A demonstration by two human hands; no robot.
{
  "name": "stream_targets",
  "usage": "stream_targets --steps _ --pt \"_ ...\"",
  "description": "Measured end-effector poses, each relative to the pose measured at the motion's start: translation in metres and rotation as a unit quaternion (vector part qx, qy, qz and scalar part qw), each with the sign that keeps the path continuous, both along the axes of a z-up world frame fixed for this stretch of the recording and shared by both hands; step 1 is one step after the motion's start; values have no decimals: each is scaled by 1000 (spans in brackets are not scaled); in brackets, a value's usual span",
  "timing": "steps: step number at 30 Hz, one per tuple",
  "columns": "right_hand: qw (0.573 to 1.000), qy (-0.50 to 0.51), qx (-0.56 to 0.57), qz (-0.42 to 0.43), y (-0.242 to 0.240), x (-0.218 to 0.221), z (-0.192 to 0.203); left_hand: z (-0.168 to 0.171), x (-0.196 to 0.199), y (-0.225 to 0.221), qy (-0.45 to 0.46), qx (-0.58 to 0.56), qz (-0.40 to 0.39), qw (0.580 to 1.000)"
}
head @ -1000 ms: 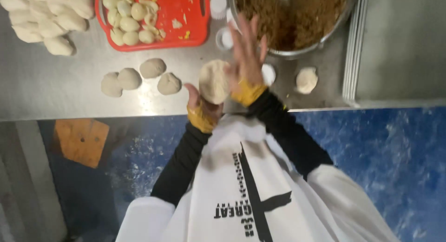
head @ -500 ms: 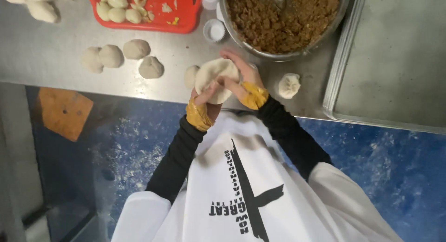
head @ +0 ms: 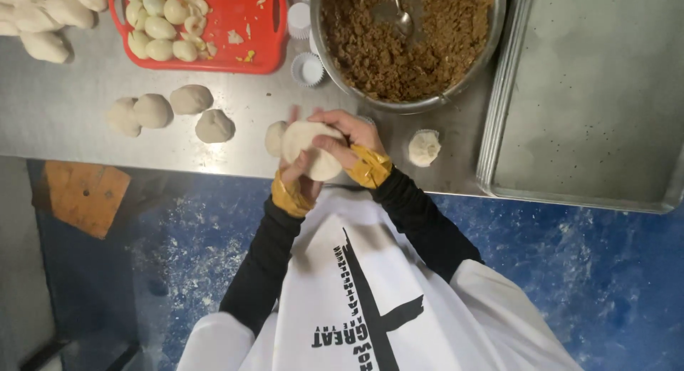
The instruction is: Stuffing dough with meat filling and peeled eggs, then shaping into buns.
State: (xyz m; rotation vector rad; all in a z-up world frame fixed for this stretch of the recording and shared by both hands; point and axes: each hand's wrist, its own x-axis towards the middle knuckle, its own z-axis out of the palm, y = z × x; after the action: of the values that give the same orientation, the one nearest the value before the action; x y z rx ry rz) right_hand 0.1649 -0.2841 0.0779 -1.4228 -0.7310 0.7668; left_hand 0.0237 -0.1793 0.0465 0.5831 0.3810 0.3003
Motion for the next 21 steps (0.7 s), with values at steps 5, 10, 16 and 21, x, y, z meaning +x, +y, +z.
stream_targets --steps 5,10,16,21 --pt "997 -21 -25 -72 15 3 -3 1 17 26 70 -64 -20 995" --pt "962 -143 -144 -183 35 -2 -8 -22 25 62 96 -18 -78 992" --pt "949 -169 -158 -216 48 0 -28 -27 16 118 126 5 -146 981" --pt "666 -465 -478 -335 -30 65 -79 -50 -14 173 114 279 -234 924"
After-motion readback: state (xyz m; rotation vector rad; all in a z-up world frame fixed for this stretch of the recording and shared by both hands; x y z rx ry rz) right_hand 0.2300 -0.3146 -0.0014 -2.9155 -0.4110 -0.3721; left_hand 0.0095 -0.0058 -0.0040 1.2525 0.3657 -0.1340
